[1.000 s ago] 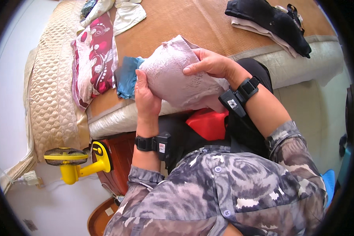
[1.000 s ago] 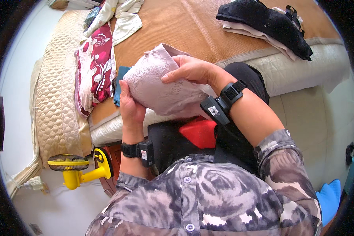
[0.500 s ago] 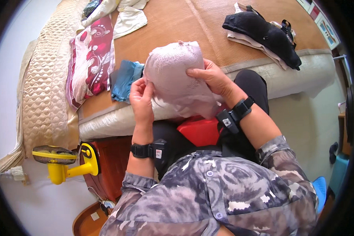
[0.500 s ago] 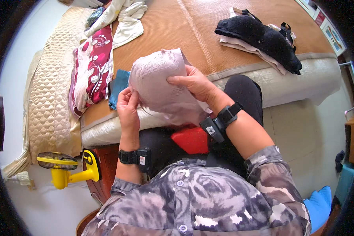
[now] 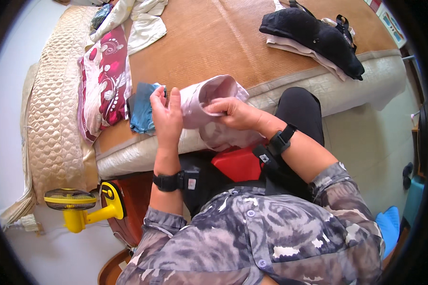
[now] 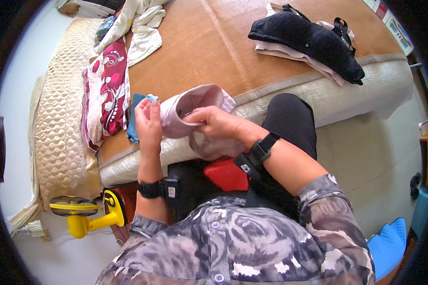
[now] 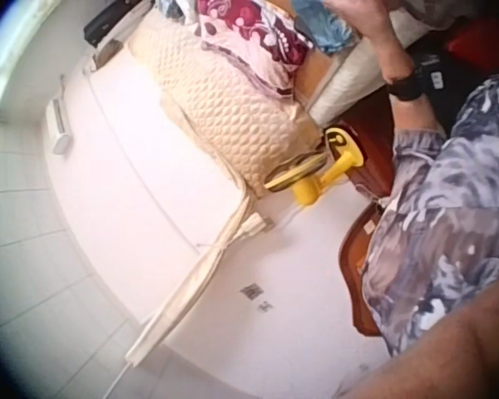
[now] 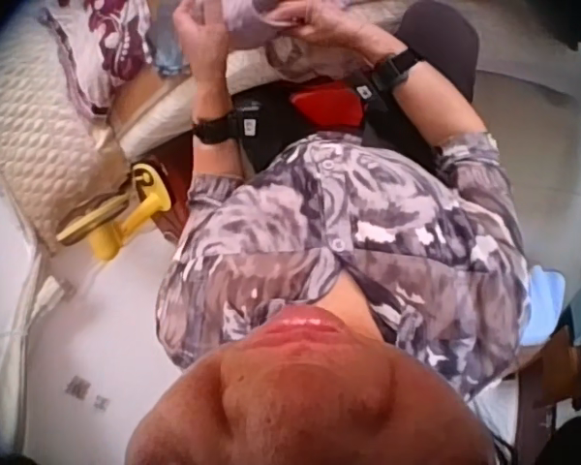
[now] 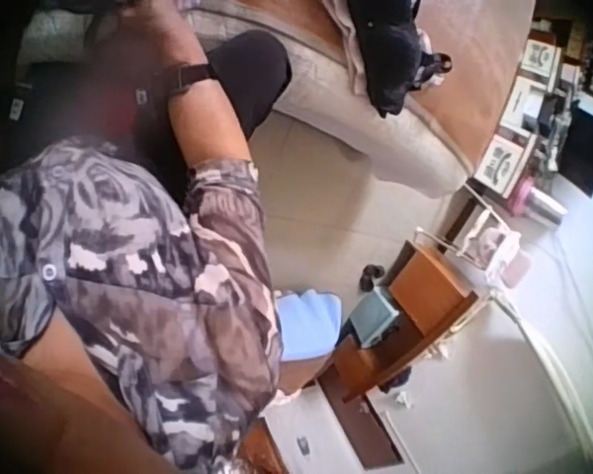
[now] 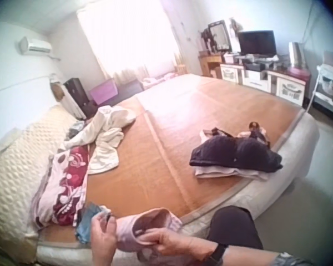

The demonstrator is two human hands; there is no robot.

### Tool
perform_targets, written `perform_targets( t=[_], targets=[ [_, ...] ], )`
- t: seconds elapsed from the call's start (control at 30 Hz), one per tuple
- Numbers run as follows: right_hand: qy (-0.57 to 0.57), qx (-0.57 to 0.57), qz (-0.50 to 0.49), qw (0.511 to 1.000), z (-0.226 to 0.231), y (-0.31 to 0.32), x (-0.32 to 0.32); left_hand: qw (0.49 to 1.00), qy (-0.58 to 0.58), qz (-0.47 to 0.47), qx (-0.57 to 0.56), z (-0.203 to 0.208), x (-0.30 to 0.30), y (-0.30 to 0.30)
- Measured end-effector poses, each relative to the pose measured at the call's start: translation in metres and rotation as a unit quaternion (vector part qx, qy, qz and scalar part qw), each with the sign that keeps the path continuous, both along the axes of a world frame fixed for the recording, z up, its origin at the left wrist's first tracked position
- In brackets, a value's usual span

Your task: The person folds several bras one at a time on a bed. They spread out each bra, align the cups and straps, and stack them neatly.

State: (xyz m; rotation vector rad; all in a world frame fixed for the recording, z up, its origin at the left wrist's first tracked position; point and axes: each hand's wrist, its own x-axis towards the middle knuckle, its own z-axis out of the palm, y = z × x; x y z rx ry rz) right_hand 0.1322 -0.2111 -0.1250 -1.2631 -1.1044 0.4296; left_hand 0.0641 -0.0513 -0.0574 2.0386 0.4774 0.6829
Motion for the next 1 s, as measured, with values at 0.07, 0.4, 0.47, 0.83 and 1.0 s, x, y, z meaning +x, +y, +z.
perform_targets(
  t=[0.07, 0.4, 0.47, 0.83, 1.0],
  targets=[
    [0.047, -0.061, 0.072, 0.994, 0.004, -0.004, 0.000, 0.995, 0.080, 0.021, -0.059, -0.006, 0.000, 0.010],
    [0.514, -0.145, 0.078, 0.842, -0.015, 0.012, 0.004, 0.960, 0.125, -0.155, -0.198, -0.046, -0.022, -0.008],
    [0.513, -0.022, 0.107, 0.851, -0.012, 0.009, 0.007, 0.975, 0.058, -0.111, -0.182, -0.039, -0.019, -0.012],
    [0.530, 0.089, 0.149, 0.830, 0.016, -0.011, 0.018, 0.846, -0.038, -0.168, -0.504, -0.008, -0.022, -0.015],
    [0.519, 0.089, 0.154, 0.836, 0.016, -0.015, 0.022, 0.858, -0.055, -0.187, -0.476, -0.005, -0.023, -0.019]
  ],
)
